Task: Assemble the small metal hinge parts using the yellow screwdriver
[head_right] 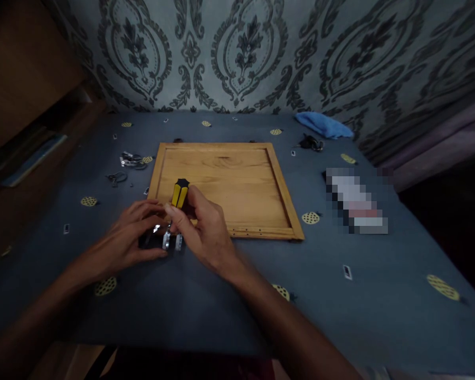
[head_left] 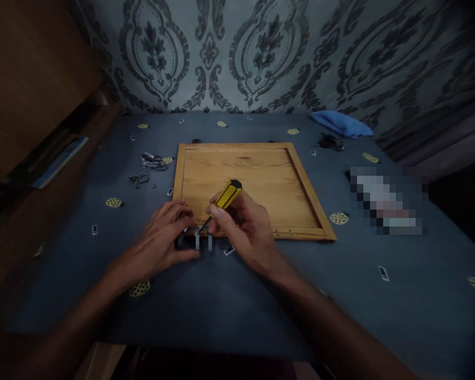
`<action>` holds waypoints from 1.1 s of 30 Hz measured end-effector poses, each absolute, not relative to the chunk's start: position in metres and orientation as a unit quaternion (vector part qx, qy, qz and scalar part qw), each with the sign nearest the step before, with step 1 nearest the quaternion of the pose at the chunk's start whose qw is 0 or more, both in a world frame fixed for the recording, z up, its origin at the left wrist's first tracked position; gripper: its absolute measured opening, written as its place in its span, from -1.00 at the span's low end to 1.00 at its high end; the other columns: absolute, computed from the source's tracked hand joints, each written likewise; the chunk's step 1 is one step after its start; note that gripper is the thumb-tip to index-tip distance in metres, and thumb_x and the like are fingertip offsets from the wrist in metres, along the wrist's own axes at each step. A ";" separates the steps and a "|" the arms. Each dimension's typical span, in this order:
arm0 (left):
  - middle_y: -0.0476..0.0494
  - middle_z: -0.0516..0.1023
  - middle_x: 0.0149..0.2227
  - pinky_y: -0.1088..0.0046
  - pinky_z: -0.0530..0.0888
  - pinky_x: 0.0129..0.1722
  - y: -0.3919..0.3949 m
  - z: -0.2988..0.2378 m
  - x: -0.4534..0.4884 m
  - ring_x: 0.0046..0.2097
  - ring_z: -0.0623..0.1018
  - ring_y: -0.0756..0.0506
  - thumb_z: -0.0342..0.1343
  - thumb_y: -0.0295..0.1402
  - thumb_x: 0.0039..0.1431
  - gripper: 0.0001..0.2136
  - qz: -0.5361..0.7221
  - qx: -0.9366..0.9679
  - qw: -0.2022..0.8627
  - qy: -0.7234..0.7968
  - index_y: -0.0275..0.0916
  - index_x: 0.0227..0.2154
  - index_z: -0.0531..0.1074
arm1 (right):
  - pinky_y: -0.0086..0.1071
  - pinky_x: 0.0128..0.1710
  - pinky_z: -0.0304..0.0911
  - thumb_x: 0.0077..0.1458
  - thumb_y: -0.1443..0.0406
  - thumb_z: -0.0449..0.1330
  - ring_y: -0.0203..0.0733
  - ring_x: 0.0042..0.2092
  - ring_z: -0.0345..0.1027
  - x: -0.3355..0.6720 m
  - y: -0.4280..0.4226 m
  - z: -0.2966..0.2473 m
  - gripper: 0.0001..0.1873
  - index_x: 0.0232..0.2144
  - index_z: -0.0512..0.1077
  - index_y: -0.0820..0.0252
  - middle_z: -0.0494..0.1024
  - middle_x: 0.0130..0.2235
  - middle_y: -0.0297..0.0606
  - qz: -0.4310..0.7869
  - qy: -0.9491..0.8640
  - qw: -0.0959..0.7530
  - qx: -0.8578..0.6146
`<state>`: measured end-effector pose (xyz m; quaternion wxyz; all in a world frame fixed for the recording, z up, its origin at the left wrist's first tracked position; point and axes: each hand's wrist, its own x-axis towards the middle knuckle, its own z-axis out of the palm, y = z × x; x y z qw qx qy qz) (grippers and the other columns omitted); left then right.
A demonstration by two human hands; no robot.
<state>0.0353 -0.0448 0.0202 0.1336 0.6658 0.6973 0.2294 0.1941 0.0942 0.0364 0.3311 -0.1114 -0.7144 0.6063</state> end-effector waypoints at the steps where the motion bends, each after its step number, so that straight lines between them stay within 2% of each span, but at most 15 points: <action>1: -0.25 0.45 0.18 -0.11 0.32 0.31 -0.045 0.020 0.036 0.31 0.33 -0.38 0.43 -0.21 0.10 -0.58 0.231 0.665 0.133 0.698 -0.17 0.01 0.54 | -0.45 -0.44 0.35 0.31 0.11 0.24 -0.38 -0.48 0.41 0.194 0.094 0.036 -0.71 -0.33 0.28 0.11 0.44 -0.42 -0.45 0.606 -0.715 0.329 -0.112; 6: -0.26 0.45 0.19 -0.11 0.32 0.31 -0.044 0.024 0.036 0.31 0.32 -0.39 0.41 -0.21 0.12 -0.58 0.220 0.665 0.143 0.699 -0.17 0.01 0.53 | -0.41 -0.42 0.37 0.32 0.09 0.22 -0.34 -0.46 0.40 0.193 0.093 0.037 -0.73 -0.31 0.30 0.12 0.43 -0.44 -0.43 0.592 -0.732 0.317 -0.115; 12: -0.22 0.45 0.19 -0.10 0.33 0.30 -0.044 0.027 0.036 0.31 0.32 -0.38 0.38 -0.17 0.15 -0.62 0.215 0.666 0.147 0.699 -0.13 0.01 0.53 | -0.41 -0.42 0.33 0.31 0.17 0.23 -0.33 -0.43 0.35 0.195 0.091 0.040 -0.77 -0.32 0.31 0.12 0.38 -0.45 -0.43 0.571 -0.755 0.301 -0.111; 21: -0.21 0.47 0.15 -0.03 0.41 0.23 -0.043 0.027 0.038 0.22 0.40 -0.35 0.37 -0.28 0.16 -0.66 0.235 0.675 0.124 0.689 -0.14 -0.01 0.51 | -0.43 -0.47 0.26 0.26 0.15 0.25 -0.32 -0.42 0.32 0.183 0.092 0.051 -0.74 -0.37 0.30 0.11 0.40 -0.43 -0.42 0.578 -0.760 0.274 -0.114; 28: -0.22 0.45 0.17 -0.05 0.42 0.22 -0.043 0.030 0.038 0.21 0.41 -0.37 0.35 -0.24 0.17 -0.66 0.216 0.673 0.128 0.696 -0.15 -0.01 0.50 | -0.40 -0.45 0.35 0.29 0.13 0.22 -0.33 -0.44 0.38 0.178 0.096 0.062 -0.79 -0.31 0.33 0.10 0.47 -0.35 -0.38 0.644 -0.731 0.212 -0.077; 33: -0.22 0.44 0.21 -0.04 0.37 0.27 -0.043 0.028 0.038 0.27 0.37 -0.36 0.35 -0.22 0.18 -0.67 0.212 0.679 0.122 0.692 -0.17 -0.03 0.51 | -0.41 -0.42 0.36 0.32 0.08 0.19 -0.31 -0.43 0.43 0.180 0.102 0.065 -0.69 -0.39 0.29 0.12 0.43 -0.46 -0.42 0.646 -0.737 0.193 -0.051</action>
